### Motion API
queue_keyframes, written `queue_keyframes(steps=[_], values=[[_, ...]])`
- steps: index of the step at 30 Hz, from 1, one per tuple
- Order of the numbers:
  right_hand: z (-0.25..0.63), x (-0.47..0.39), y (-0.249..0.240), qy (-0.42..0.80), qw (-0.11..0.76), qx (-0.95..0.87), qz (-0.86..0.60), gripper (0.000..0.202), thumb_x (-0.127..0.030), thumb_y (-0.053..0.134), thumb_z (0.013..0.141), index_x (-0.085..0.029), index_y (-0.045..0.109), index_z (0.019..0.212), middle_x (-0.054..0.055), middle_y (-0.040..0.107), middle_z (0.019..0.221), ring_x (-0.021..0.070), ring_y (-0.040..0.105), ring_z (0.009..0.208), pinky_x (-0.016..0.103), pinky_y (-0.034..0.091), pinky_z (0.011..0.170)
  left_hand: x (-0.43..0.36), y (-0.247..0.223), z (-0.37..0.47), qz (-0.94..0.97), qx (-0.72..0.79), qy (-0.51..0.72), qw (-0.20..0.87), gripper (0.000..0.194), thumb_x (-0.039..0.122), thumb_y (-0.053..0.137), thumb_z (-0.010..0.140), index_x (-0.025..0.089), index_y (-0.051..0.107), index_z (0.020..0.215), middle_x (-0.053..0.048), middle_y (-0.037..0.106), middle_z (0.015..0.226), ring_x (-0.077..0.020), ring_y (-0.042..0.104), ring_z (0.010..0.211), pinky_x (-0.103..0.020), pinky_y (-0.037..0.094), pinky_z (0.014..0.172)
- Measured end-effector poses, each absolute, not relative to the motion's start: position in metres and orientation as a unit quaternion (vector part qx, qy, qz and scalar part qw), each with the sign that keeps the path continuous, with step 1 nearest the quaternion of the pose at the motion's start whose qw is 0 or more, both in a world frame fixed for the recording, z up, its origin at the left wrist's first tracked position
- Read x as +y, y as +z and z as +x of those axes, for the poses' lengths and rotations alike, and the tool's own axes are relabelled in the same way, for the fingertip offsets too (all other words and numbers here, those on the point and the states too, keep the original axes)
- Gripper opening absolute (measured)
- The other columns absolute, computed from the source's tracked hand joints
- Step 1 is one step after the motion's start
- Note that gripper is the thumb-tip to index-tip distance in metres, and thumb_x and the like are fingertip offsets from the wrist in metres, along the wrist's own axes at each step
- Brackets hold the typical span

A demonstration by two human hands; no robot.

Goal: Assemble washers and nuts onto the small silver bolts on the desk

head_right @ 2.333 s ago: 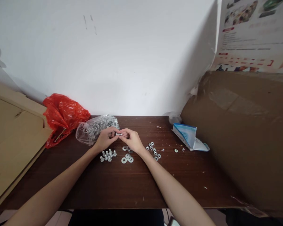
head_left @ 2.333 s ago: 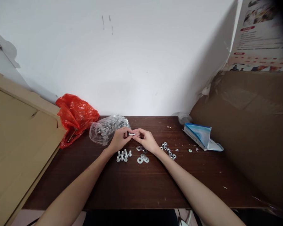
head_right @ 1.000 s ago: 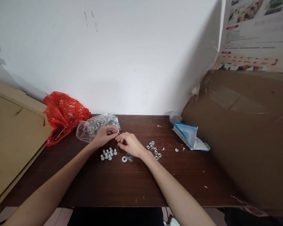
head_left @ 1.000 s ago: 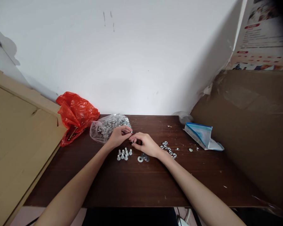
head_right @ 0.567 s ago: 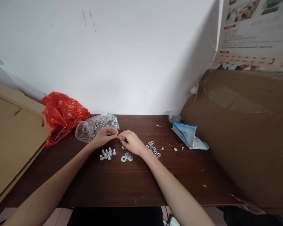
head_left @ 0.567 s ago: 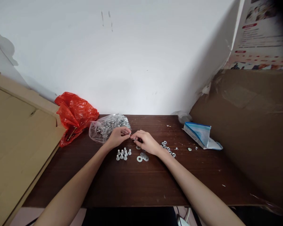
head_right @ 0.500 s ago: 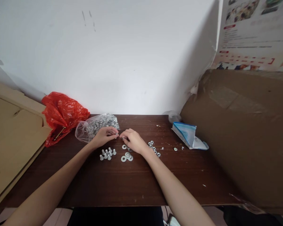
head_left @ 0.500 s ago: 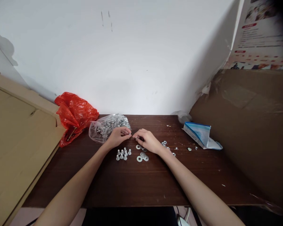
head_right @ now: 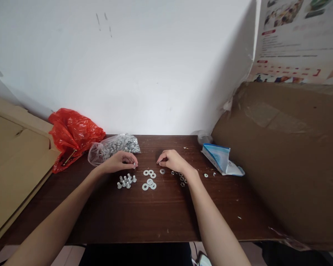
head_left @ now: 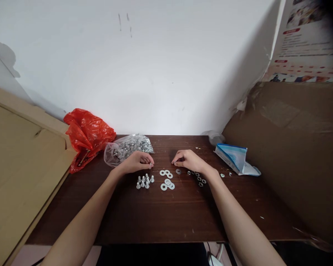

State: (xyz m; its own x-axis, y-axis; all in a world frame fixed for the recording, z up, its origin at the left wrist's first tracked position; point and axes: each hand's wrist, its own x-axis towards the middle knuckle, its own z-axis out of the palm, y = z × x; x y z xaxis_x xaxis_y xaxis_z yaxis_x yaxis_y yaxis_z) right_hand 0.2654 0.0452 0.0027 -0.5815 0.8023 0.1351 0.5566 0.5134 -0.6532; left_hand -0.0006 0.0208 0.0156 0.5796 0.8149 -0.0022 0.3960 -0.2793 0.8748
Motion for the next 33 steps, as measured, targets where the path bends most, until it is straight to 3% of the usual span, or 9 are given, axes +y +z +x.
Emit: queue_keyframes(steps=[6, 18, 24, 28, 33], values=[[0.290, 0.045, 0.007, 0.349, 0.161, -0.794, -0.472, 0.015, -0.014, 0.061, 0.067, -0.017, 0.072, 0.077, 0.002, 0.071, 0.079, 0.0170, 0.064, 0.073, 0.027, 0.048, 0.071, 0.018, 0.022, -0.003, 0.783, 0.385, 0.194, 0.448, 0.024, 0.030, 0.065, 0.075, 0.010, 0.067, 0.087, -0.008, 0.068, 0.083, -0.0138, 0.063, 0.075, -0.023, 0.048, 0.068], [0.297, 0.043, 0.009, 0.361, 0.126, -0.793, -0.475, 0.015, -0.020, 0.061, 0.067, -0.017, 0.071, 0.079, 0.001, 0.070, 0.076, 0.0165, 0.062, 0.071, 0.026, 0.045, 0.067, 0.015, 0.033, -0.008, 0.800, 0.373, 0.142, 0.448, 0.024, 0.034, 0.065, 0.076, 0.013, 0.070, 0.085, -0.006, 0.069, 0.081, -0.0130, 0.061, 0.074, -0.022, 0.046, 0.068], [0.291, 0.042, 0.011, 0.306, 0.197, -0.797, -0.482, 0.009, -0.022, 0.061, 0.073, -0.016, 0.067, 0.076, 0.003, 0.068, 0.079, 0.0169, 0.060, 0.073, 0.029, 0.044, 0.071, 0.013, 0.036, -0.007, 0.815, 0.371, 0.140, 0.423, 0.030, 0.040, 0.055, 0.084, 0.015, 0.072, 0.084, -0.006, 0.071, 0.084, -0.0141, 0.063, 0.080, -0.022, 0.045, 0.072], [0.274, 0.036, 0.013, 0.322, 0.255, -0.814, -0.411, 0.017, -0.029, 0.057, 0.081, -0.017, 0.069, 0.080, 0.004, 0.067, 0.086, 0.0164, 0.060, 0.078, 0.030, 0.045, 0.074, 0.014, 0.032, -0.006, 0.804, 0.369, 0.158, 0.439, 0.031, 0.040, 0.053, 0.085, 0.015, 0.072, 0.085, -0.006, 0.071, 0.082, -0.0141, 0.063, 0.079, -0.022, 0.046, 0.072], [0.249, 0.024, 0.016, 0.382, 0.227, -0.827, -0.343, 0.019, -0.030, 0.060, 0.081, -0.016, 0.072, 0.082, 0.005, 0.067, 0.082, 0.0144, 0.060, 0.072, 0.027, 0.046, 0.069, 0.014, 0.030, -0.005, 0.802, 0.373, 0.168, 0.436, 0.030, 0.038, 0.054, 0.085, 0.015, 0.071, 0.090, -0.006, 0.072, 0.081, -0.0135, 0.064, 0.076, -0.021, 0.046, 0.070]])
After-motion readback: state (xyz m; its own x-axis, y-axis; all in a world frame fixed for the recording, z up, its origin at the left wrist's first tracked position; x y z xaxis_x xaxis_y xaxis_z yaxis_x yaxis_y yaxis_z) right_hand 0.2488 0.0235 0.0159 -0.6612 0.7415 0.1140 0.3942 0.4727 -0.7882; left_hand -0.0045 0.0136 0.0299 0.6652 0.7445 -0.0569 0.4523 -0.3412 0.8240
